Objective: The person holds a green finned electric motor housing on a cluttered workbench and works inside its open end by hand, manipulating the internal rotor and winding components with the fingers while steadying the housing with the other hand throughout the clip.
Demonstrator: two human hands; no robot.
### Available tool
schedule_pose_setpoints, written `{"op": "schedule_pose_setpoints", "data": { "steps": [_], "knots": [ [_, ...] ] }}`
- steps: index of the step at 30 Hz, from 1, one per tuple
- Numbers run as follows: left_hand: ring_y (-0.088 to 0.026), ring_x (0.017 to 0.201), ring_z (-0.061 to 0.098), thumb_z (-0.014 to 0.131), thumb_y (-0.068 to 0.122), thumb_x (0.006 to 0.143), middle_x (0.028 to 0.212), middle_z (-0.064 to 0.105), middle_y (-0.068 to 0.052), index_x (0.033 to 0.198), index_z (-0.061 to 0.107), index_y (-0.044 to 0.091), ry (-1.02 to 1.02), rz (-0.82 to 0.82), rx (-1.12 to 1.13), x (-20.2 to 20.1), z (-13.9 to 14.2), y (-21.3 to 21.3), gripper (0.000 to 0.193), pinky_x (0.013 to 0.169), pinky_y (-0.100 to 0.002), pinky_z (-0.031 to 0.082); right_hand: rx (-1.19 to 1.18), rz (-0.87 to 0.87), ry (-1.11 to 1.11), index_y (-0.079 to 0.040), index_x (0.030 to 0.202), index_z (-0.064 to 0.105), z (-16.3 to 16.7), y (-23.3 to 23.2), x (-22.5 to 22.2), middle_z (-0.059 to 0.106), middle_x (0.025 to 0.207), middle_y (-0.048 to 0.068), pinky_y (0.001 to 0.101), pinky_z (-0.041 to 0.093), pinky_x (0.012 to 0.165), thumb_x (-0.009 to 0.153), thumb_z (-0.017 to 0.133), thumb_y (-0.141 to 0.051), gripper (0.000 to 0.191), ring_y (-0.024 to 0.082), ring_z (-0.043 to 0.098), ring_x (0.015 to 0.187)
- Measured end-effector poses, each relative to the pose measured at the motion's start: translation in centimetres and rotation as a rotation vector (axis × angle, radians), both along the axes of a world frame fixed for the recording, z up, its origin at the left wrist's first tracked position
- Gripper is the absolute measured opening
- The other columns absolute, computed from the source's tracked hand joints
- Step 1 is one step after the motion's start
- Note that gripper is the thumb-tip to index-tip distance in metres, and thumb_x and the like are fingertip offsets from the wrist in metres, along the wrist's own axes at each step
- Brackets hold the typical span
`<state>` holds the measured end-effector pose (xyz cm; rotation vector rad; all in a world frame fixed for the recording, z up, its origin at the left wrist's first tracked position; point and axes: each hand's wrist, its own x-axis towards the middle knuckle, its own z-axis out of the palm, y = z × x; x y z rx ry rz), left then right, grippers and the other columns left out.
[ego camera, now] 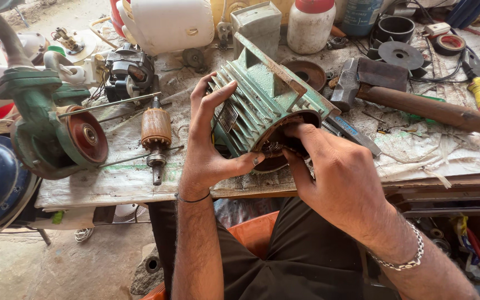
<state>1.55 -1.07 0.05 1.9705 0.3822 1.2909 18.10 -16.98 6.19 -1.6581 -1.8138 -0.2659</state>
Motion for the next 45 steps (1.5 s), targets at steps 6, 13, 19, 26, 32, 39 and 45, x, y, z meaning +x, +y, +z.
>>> {"op": "schedule_pose_setpoints", "data": {
  "steps": [6,13,19,26,32,39,45],
  "knots": [
    [-0.043,0.155,0.049,0.092,0.038,0.061,0.165,0.029,-0.023,0.152,0.053,0.020,0.012,0.009,0.000,0.2,-0.2,0.3,0.102,0.124,-0.056,0.045,-0.072,-0.031,0.085,0.006,0.111,0.070,0.1,-0.1,0.3,0.074,0.085,0.018,0.0376,0.058,0.058,0.088,0.075,-0.010,0.028,0.027,0.072,0.064],
    [-0.042,0.154,0.047,0.091,0.040,0.063,0.166,0.030,-0.023,0.148,0.054,0.020,0.014,0.020,0.011,0.1,-0.3,0.2,0.096,0.125,-0.055,0.043,-0.061,-0.003,0.107,0.003,0.101,0.074,-0.3,0.8,0.7,0.074,0.080,0.016,0.0388,0.054,0.057,0.088,0.073,-0.009,0.017,0.027,0.070,0.062],
    [-0.041,0.152,0.048,0.091,0.042,0.061,0.166,0.031,-0.023,0.151,0.054,0.020,0.021,0.020,-0.013,0.1,-0.1,0.2,0.099,0.126,-0.057,0.043,-0.010,-0.002,0.063,0.005,0.096,0.071,-1.0,1.3,0.1,0.070,0.076,0.018,0.0425,0.054,0.057,0.091,0.069,-0.006,0.012,0.033,0.067,0.062],
    [-0.040,0.154,0.047,0.090,0.037,0.060,0.165,0.034,-0.022,0.148,0.055,0.018,0.027,0.044,0.031,0.0,0.0,0.1,0.096,0.129,-0.055,0.044,-0.010,0.011,0.053,0.006,0.100,0.071,-1.3,1.6,-0.2,0.069,0.077,0.019,0.0448,0.054,0.059,0.090,0.068,-0.005,0.015,0.035,0.067,0.064],
    [-0.040,0.153,0.046,0.091,0.037,0.061,0.164,0.034,-0.022,0.147,0.055,0.017,0.023,0.049,0.042,0.1,0.1,0.2,0.096,0.131,-0.056,0.044,-0.073,-0.027,0.070,0.005,0.100,0.071,-1.0,1.8,-0.2,0.069,0.074,0.019,0.0445,0.054,0.060,0.090,0.068,-0.007,0.016,0.035,0.068,0.064],
    [-0.039,0.153,0.046,0.090,0.037,0.061,0.164,0.034,-0.022,0.147,0.055,0.017,0.026,0.052,0.050,0.1,0.2,0.2,0.095,0.128,-0.055,0.042,-0.147,-0.061,0.139,0.003,0.091,0.073,-0.1,2.1,-0.5,0.073,0.077,0.020,0.0458,0.054,0.063,0.090,0.070,-0.010,0.013,0.034,0.070,0.063],
    [-0.040,0.155,0.043,0.091,0.039,0.062,0.165,0.033,-0.022,0.147,0.054,0.017,0.000,0.008,0.026,0.0,0.2,0.3,0.096,0.134,-0.056,0.043,-0.006,-0.088,0.238,0.003,0.093,0.073,-1.3,2.3,-1.5,0.072,0.077,0.021,0.0467,0.053,0.065,0.089,0.068,-0.006,0.010,0.038,0.070,0.070]
  ]
}}
